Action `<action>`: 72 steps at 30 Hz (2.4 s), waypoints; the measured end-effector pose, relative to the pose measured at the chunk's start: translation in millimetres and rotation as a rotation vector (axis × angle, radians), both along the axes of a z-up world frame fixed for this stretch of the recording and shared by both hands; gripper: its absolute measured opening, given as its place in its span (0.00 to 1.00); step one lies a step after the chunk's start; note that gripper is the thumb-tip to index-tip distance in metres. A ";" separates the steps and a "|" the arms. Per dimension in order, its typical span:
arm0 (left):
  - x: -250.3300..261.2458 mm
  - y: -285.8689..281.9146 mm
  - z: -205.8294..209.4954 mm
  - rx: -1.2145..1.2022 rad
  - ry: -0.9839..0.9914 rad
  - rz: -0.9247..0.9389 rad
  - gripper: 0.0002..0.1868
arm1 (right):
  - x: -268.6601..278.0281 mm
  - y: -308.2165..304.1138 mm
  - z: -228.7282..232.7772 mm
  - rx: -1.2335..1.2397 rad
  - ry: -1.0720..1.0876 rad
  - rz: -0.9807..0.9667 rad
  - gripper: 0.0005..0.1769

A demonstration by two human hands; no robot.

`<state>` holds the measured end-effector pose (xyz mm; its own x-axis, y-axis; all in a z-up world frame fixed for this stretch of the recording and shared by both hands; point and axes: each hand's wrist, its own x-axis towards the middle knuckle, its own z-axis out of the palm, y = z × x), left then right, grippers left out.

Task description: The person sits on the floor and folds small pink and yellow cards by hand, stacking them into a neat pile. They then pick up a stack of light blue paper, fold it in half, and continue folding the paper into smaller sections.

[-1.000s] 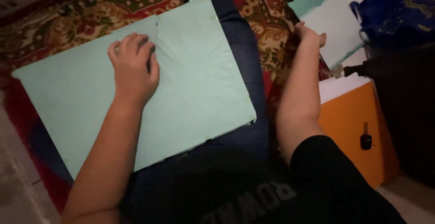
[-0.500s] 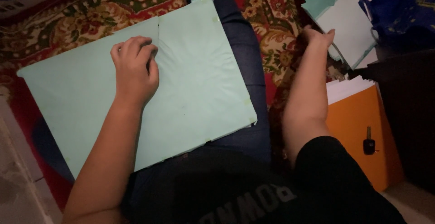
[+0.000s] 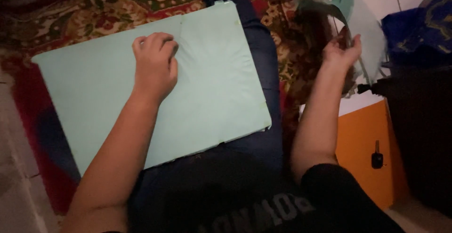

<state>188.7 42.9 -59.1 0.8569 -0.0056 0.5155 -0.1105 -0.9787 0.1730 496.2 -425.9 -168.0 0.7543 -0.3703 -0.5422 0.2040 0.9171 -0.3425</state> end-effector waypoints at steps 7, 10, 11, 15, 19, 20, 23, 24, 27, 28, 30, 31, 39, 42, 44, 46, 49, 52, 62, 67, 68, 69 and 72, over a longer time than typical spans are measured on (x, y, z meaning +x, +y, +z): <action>9.6 -8.5 -12.9 -0.092 -0.200 -0.141 0.08 | -139.8 93.3 184.4 -0.151 -0.272 0.217 0.27; 6.8 -31.0 -25.2 -0.351 -0.215 -0.169 0.14 | -201.9 123.0 257.8 -0.028 -0.355 0.534 0.14; 2.5 -48.1 -16.3 -0.586 -0.037 -0.113 0.13 | -208.5 120.6 256.9 -0.095 -0.434 0.601 0.10; -39.0 -98.5 32.9 -1.407 0.610 -0.186 0.40 | -255.0 128.0 278.9 -0.123 -0.485 0.770 0.30; -78.3 -89.6 26.1 -2.407 0.420 -1.128 0.51 | -319.3 167.5 316.0 0.204 -0.633 1.190 0.33; -99.7 -81.4 48.3 -2.503 0.162 -0.952 0.48 | -331.0 173.6 306.4 0.064 -0.477 1.161 0.27; -148.2 -54.6 105.4 -2.643 -0.193 -0.283 0.53 | -365.5 198.9 270.7 -0.302 -0.142 1.152 0.14; -161.9 -45.4 123.7 -2.638 -0.281 0.205 0.56 | -377.3 208.2 257.4 -0.522 0.042 1.165 0.20; -187.5 -20.1 81.0 -2.271 0.150 0.443 0.68 | -393.7 218.4 247.4 -0.549 -0.026 1.166 0.16; -194.4 -18.6 69.5 -2.265 0.153 0.442 0.68 | -388.9 201.1 220.4 -0.543 -0.028 1.162 0.16; -200.3 -8.6 50.4 -1.911 0.410 0.459 0.61 | -371.5 173.6 168.9 -0.853 -0.167 1.350 0.17; -200.7 -14.5 69.5 -1.898 0.399 0.446 0.61 | -363.0 160.6 143.0 -0.850 -0.186 1.340 0.17; -192.7 -2.5 20.5 -1.205 0.483 0.514 0.61 | -250.7 110.5 112.7 -0.281 -0.226 1.511 0.52; -188.6 -6.1 35.3 -1.171 0.561 0.552 0.61 | -244.7 138.9 138.6 -0.645 -0.145 1.583 0.49; -198.4 -24.2 78.8 -1.244 0.569 0.545 0.57 | -218.8 142.5 102.9 -0.914 -0.118 1.490 0.36; -202.7 -34.9 106.6 -1.304 0.564 0.539 0.53 | -213.3 144.5 90.6 -1.171 -0.110 1.378 0.24; -200.6 -37.6 106.2 -1.390 0.464 0.512 0.54 | -239.4 137.4 118.7 -1.422 -0.438 1.435 0.40; -202.4 -28.9 78.5 -1.399 0.455 0.503 0.57 | -291.7 128.1 165.5 -1.310 -0.316 1.481 0.37; -207.4 -41.1 90.4 -1.359 0.496 0.361 0.52 | -346.3 154.6 262.9 -1.171 0.158 1.747 0.59; -205.2 -34.5 75.5 -1.426 0.437 0.286 0.49 | -321.8 153.3 243.9 -1.419 0.067 1.870 0.56; -203.3 -32.6 79.6 -1.331 0.385 0.274 0.49 | -321.0 150.5 246.6 -1.440 -0.171 1.819 0.48; -201.4 -30.6 83.6 -1.236 0.332 0.263 0.49 | -320.1 147.8 249.1 -1.451 -0.406 1.754 0.41; -201.0 -34.9 111.7 -1.117 0.068 0.212 0.42 | -298.0 144.8 235.8 -1.516 -0.720 1.505 0.27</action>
